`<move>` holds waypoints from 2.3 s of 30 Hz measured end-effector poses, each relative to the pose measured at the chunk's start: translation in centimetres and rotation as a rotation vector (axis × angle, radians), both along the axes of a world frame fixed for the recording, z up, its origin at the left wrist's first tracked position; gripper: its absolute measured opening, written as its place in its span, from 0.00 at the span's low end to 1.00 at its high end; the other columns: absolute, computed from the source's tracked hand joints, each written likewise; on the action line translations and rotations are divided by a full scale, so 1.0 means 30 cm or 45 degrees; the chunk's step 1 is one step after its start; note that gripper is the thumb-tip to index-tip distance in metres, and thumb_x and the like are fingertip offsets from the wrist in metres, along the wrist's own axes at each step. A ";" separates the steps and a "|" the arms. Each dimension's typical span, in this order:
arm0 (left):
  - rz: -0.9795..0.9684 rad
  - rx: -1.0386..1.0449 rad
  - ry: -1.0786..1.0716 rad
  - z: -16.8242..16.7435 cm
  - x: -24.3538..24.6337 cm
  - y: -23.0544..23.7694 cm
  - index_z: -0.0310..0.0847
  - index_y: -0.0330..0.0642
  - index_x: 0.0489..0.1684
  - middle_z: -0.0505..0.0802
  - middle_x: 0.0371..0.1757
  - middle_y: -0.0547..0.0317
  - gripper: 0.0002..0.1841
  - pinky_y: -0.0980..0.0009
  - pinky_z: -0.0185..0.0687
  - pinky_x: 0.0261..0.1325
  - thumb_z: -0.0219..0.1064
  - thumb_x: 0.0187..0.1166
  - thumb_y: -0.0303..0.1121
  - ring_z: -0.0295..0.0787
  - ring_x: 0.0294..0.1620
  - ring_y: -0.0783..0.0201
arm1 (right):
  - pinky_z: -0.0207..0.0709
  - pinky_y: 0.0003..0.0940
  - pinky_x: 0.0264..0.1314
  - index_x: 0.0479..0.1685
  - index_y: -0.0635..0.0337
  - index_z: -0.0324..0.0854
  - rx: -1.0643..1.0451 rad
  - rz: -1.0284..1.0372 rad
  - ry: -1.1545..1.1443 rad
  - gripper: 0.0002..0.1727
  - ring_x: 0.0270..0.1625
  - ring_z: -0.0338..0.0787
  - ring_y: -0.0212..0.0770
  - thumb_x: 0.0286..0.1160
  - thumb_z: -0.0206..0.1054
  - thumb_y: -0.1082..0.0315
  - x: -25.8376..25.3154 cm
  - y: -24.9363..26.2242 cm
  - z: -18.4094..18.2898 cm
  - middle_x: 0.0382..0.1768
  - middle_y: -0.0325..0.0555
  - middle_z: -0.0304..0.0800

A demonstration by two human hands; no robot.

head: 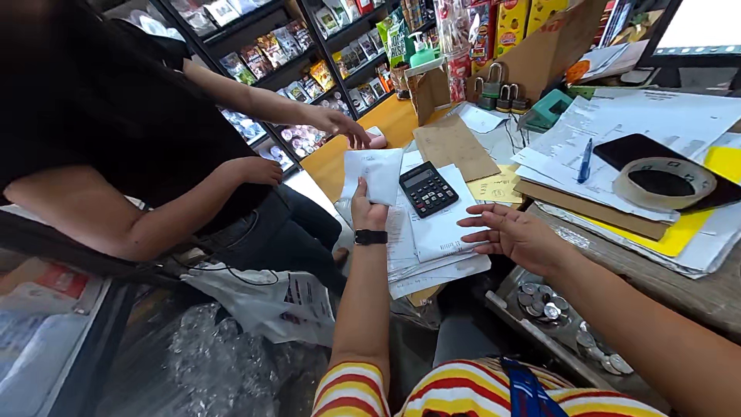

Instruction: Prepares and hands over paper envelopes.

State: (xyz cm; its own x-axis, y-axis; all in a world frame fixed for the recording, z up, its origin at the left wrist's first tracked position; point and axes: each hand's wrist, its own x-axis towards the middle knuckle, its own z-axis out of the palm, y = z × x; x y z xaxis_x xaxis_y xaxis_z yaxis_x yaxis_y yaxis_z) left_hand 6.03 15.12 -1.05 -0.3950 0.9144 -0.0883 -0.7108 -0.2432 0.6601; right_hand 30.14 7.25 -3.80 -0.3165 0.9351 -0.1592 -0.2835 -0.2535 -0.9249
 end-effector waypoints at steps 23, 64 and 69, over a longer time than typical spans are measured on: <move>-0.144 -0.057 1.041 0.153 -0.180 -0.032 0.71 0.43 0.69 0.91 0.50 0.60 0.15 0.66 0.91 0.53 0.62 0.87 0.33 0.91 0.47 0.68 | 0.84 0.27 0.36 0.62 0.61 0.75 0.113 0.052 0.034 0.13 0.34 0.91 0.32 0.90 0.58 0.64 -0.348 0.280 0.082 0.39 0.42 0.91; 0.246 -0.076 1.068 0.288 -0.340 0.369 0.75 0.39 0.74 0.89 0.63 0.47 0.26 0.55 0.85 0.63 0.57 0.89 0.50 0.88 0.60 0.56 | 0.84 0.42 0.68 0.82 0.59 0.68 0.884 -0.449 -0.884 0.29 0.67 0.88 0.41 0.88 0.54 0.53 0.439 0.034 0.217 0.72 0.50 0.83; -0.167 0.231 1.234 0.131 -0.231 0.083 0.42 0.47 0.94 0.65 0.89 0.54 0.30 0.55 0.68 0.81 0.43 0.95 0.44 0.65 0.86 0.60 | 0.85 0.32 0.65 0.79 0.64 0.71 0.822 -1.094 -0.989 0.30 0.64 0.89 0.33 0.88 0.56 0.52 0.710 -0.339 0.080 0.70 0.49 0.85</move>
